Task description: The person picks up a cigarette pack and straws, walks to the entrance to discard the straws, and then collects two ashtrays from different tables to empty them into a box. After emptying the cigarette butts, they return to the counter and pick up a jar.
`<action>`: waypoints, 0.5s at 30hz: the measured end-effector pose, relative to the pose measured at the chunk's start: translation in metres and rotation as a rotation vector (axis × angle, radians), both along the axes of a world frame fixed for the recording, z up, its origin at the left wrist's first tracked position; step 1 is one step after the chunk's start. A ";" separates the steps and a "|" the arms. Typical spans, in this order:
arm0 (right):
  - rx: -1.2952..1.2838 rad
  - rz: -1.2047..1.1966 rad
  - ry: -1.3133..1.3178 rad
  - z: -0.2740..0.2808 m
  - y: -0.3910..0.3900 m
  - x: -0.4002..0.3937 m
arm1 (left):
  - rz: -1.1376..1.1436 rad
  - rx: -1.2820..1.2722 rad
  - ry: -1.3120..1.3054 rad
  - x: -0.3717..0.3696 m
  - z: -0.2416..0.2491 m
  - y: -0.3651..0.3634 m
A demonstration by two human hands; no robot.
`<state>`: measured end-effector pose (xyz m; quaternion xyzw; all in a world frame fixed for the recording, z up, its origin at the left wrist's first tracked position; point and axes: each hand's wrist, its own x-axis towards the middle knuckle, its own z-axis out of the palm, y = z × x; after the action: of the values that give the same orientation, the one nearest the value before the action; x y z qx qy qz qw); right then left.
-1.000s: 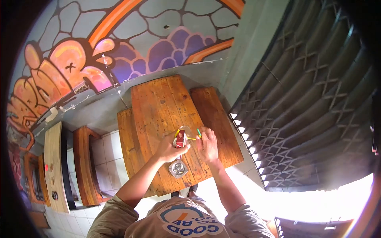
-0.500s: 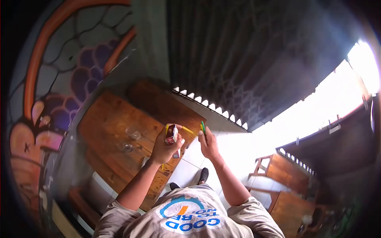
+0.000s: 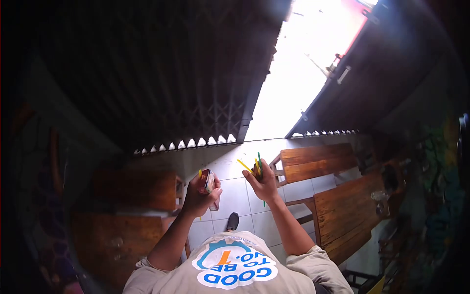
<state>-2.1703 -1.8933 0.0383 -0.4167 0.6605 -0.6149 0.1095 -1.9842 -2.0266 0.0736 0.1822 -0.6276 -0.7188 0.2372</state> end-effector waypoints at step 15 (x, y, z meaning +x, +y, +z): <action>-0.060 -0.368 -0.101 -0.013 0.029 -0.124 | -0.335 -0.020 0.036 -0.182 -0.017 -0.058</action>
<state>-2.2939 -1.8640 0.0250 -0.2605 0.7004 -0.6643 0.0158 -2.1662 -2.0846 0.0569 0.0599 -0.6519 -0.7452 0.1271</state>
